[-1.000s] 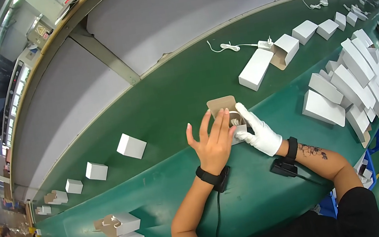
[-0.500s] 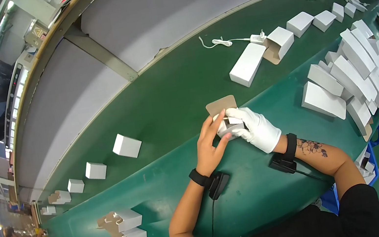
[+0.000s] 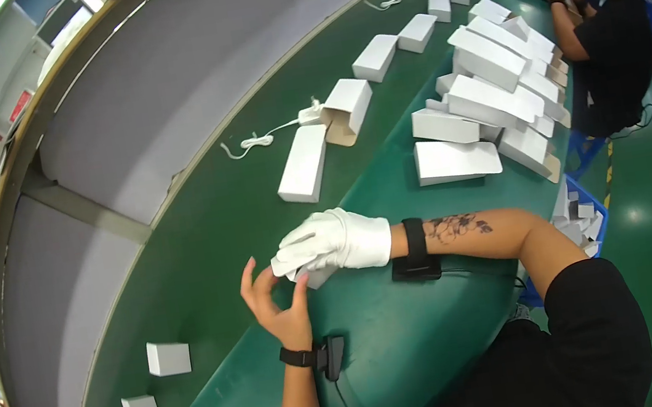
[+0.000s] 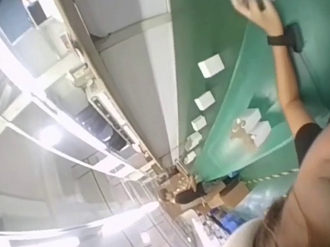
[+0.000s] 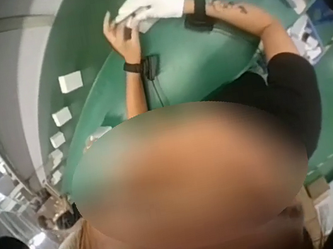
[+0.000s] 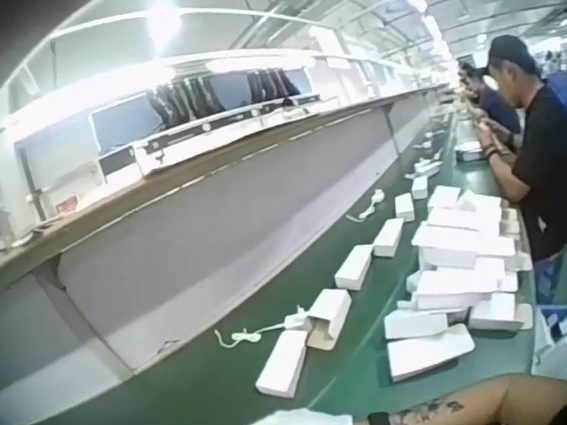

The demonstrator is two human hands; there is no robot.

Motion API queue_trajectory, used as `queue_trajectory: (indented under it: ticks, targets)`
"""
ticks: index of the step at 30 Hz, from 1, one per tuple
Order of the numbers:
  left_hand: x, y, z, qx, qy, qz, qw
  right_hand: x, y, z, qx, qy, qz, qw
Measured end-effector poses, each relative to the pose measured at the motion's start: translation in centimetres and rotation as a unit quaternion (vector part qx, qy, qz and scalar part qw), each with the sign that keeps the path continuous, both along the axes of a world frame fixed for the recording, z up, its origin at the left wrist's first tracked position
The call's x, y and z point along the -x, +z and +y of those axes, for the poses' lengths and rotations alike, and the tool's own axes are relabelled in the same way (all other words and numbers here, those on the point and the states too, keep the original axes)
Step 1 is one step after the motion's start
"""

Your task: The person packages power adapters by hand, picking up an adapter and a white box, inserting the adapter into the box, and closing the box flaps. The person then places the filled box onto the conveyor belt and repeats the process.

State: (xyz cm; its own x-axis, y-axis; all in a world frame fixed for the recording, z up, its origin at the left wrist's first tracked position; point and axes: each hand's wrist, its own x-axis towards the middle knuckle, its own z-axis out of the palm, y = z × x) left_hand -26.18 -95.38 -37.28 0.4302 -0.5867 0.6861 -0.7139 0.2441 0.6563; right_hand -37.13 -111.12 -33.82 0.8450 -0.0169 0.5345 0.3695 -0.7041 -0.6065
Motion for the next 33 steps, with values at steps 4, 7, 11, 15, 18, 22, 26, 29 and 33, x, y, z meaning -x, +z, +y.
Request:
queue_trajectory:
  ticks: [4, 7, 11, 15, 18, 22, 26, 29, 33]
  targets:
    - [-0.8, -3.1, -1.1, -0.008, -0.054, 0.164, 0.985, 1.1, 0.7, 0.9, 0.239, -0.108, -0.065, 0.963]
    - [-1.7, -4.4, -1.5, -0.1, -0.07, 0.107, 0.987, 0.9, 1.2, 2.8, 0.162, -0.185, -0.093, 0.965]
    - [-1.1, -4.1, -2.2, -0.117, -0.096, 0.096, 0.984, 1.2, 1.1, 0.6, 0.076, -0.125, 0.139, 0.979]
    - [-0.6, -4.0, -3.0, -0.123, -0.142, 0.141, 0.972, 2.9, -0.4, -0.7, -0.093, -0.054, 0.2, 0.974]
    - [-1.0, -3.9, -2.5, -0.13, -0.155, 0.165, 0.965, 2.1, -2.1, 0.1, -0.107, -0.06, 0.176, 0.977]
    - [-1.5, -4.4, -2.5, -0.13, -0.188, 0.181, 0.957, 2.2, -1.6, 0.7, -0.045, -0.121, 0.185, 0.974]
    - [-1.3, -4.5, -2.6, -0.141, -0.214, 0.21, 0.943, 2.6, -1.8, -0.5, -0.176, -0.089, 0.227, 0.954]
    - [-1.3, -4.5, -2.8, -0.136, -0.232, 0.21, 0.94, 2.9, -2.0, -0.7, -0.24, -0.058, 0.225, 0.943]
    - [-1.2, -4.8, -3.0, -0.141, -0.223, 0.203, 0.943, 3.0, -1.8, 1.0, 0.024, -0.134, 0.144, 0.98]
